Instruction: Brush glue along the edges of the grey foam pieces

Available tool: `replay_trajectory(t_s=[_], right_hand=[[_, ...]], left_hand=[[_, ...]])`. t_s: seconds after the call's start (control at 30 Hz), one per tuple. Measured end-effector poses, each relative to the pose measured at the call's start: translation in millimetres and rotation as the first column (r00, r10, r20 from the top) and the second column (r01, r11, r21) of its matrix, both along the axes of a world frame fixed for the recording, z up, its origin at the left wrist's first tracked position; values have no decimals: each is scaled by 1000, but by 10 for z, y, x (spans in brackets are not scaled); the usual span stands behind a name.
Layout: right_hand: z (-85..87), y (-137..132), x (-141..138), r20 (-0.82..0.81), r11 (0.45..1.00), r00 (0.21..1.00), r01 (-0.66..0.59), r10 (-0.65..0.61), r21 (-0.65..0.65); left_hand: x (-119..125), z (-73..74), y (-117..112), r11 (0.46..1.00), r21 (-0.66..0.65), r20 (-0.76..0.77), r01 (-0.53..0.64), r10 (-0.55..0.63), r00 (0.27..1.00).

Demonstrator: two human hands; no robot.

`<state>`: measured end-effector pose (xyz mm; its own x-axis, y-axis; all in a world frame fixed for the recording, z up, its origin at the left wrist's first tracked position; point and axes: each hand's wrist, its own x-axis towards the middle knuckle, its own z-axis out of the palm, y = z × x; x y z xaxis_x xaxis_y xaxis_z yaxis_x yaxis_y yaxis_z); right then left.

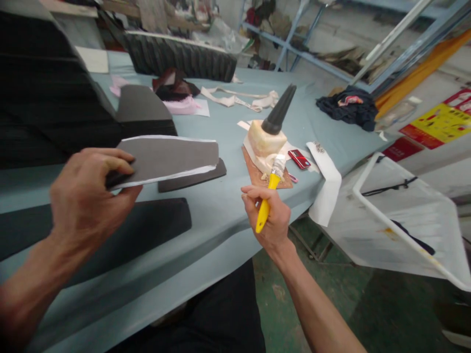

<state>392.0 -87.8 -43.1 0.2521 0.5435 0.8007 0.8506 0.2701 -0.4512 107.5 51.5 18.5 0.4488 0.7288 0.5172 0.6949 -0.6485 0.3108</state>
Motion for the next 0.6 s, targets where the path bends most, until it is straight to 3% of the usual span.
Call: replay_trajectory(t_s=[0.17, 0.27, 0.4, 0.6], right_hand=[[196, 1, -213, 120, 997, 992, -48, 40, 60], [383, 8, -387, 187, 979, 968, -185, 166, 88], [571, 20, -579, 279, 909, 881, -413, 383, 56], [574, 53, -699, 293, 808, 757, -574, 584, -129]], left_hand=[[-502, -151, -304, 992, 124, 89, -15, 4, 996], [-724, -204, -463, 999, 42, 112, -28, 23, 993], [-928, -248, -592, 1000, -24, 107, -16, 19, 994], [-1118, -415, -553, 977, 203, 155, 69, -101, 983]])
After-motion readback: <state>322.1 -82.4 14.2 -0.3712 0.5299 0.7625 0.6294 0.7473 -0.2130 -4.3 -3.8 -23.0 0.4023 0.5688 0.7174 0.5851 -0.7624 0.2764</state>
